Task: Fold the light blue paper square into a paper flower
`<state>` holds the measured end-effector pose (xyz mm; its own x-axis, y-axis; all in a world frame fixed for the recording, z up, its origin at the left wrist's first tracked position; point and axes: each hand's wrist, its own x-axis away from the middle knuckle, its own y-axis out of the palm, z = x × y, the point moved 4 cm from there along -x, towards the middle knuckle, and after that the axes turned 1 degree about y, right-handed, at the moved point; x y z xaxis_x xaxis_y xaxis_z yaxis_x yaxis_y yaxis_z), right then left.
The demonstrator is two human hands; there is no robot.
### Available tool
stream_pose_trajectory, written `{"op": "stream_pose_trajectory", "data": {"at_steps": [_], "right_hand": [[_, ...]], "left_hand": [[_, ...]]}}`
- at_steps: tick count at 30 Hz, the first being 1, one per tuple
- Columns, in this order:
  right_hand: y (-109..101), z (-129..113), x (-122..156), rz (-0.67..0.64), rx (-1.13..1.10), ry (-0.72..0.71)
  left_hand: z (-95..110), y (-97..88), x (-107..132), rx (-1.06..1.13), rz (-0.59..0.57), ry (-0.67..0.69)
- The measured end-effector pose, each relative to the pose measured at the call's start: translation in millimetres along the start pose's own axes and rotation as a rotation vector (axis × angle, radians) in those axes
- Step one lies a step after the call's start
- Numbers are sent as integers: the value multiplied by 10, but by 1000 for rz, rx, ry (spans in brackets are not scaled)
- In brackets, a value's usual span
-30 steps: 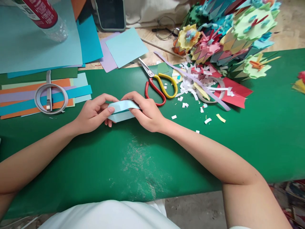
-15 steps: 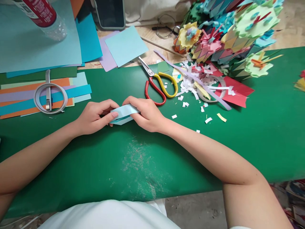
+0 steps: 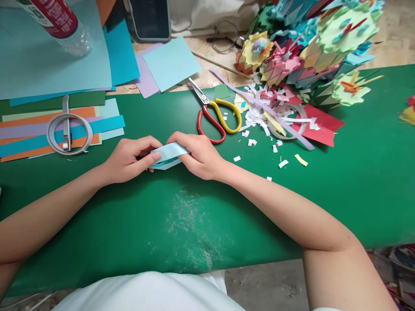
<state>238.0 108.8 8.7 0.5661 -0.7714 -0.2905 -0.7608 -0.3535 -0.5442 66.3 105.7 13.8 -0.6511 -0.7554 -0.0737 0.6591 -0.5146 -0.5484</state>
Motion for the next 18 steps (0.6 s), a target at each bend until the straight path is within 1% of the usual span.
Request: {"op": "stream_pose_trajectory", "data": {"at_steps": [18], "right_hand": [[4,-11,-3,-7,7,-10]], "left_hand": [[-15,12,1,-16,-11,-22]]}}
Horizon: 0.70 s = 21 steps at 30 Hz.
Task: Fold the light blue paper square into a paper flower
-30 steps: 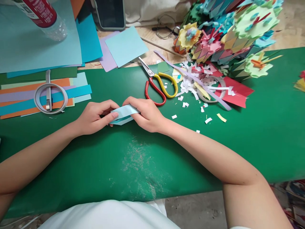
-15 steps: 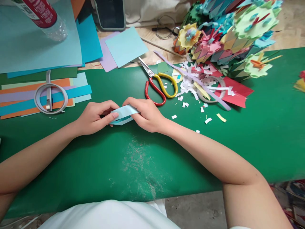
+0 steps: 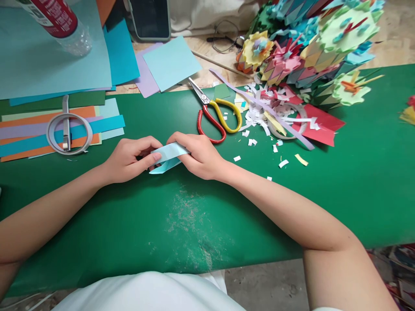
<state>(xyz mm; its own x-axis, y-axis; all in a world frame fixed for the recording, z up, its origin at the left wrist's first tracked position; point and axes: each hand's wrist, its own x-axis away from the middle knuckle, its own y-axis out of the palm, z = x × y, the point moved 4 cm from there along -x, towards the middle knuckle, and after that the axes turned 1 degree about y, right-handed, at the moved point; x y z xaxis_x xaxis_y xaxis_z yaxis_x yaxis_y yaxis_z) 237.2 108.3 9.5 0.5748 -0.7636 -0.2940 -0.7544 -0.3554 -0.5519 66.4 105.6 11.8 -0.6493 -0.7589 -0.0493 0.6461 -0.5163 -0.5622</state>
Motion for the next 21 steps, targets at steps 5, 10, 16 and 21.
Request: {"op": "stream_pose_trajectory", "data": {"at_steps": [5,10,16,21], "right_hand": [[-1,-3,1,3,7,-7],[-3,-4,0,-2,0,-5],[-1,-7,0,-3,7,-10],[-2,-22,-12,-3,14,-24]], "left_hand": [[10,-1,0,0,6,8],[23,-6,-8,-4,6,11],[11,-4,-7,10,-1,10],[14,-2,-5,12,2,20]]}}
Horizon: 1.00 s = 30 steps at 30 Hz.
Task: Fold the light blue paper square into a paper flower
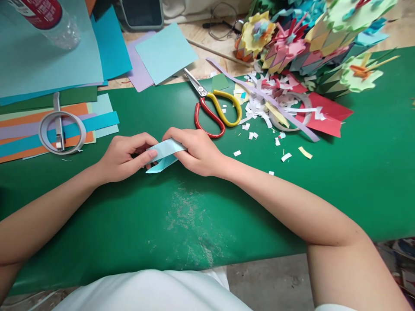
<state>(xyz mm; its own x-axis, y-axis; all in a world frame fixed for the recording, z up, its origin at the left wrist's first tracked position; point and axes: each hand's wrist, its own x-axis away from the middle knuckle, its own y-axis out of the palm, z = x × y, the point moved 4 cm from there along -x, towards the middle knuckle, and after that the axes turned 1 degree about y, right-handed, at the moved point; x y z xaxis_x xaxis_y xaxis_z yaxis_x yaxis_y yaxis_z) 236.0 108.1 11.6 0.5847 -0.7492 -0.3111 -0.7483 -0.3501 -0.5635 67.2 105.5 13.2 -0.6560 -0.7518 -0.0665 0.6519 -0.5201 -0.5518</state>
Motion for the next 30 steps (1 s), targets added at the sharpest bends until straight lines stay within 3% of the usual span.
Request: {"op": "stream_pose_trajectory", "data": {"at_steps": [12,24,30], "right_hand": [[-4,1,13,-7,-5,2],[-52,-1,31,167,-19,-11],[-38,-30,28,100,12,-67]], "left_hand": [[17,-15,2,-6,6,38],[56,-20,-6,-3,22,115],[63,-12,-9,-48,8,161]]}}
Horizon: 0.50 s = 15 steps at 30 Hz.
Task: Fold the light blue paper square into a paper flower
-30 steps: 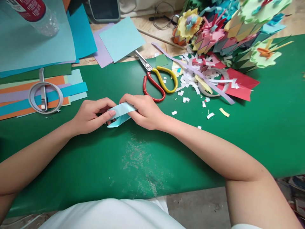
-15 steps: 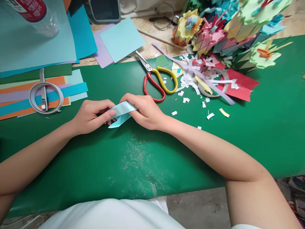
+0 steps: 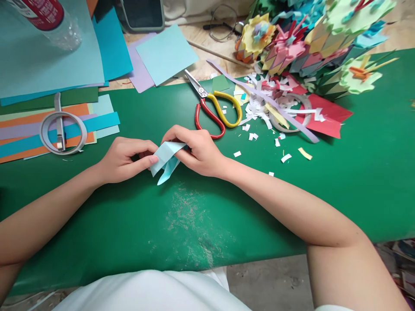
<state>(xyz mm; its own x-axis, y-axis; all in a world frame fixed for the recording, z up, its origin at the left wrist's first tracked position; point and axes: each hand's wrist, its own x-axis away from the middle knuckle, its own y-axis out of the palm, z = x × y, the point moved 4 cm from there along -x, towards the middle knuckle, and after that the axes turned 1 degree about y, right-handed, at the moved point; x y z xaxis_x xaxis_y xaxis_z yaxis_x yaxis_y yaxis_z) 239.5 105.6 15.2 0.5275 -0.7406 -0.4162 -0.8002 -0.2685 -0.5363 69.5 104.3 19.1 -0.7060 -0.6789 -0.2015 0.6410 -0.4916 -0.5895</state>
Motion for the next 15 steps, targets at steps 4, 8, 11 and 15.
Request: {"op": "stream_pose_trajectory", "data": {"at_steps": [4,8,11,15], "right_hand": [[18,-14,11,3,49,-41],[23,-31,29,45,94,-71],[28,-50,40,46,120,-104],[26,-50,43,44,113,-110]], "left_hand": [[-1,2,-8,-10,13,-25],[-1,-1,-14,4,-4,-34],[-5,0,-11,23,-14,-42],[-16,6,-1,39,-8,-60]]}}
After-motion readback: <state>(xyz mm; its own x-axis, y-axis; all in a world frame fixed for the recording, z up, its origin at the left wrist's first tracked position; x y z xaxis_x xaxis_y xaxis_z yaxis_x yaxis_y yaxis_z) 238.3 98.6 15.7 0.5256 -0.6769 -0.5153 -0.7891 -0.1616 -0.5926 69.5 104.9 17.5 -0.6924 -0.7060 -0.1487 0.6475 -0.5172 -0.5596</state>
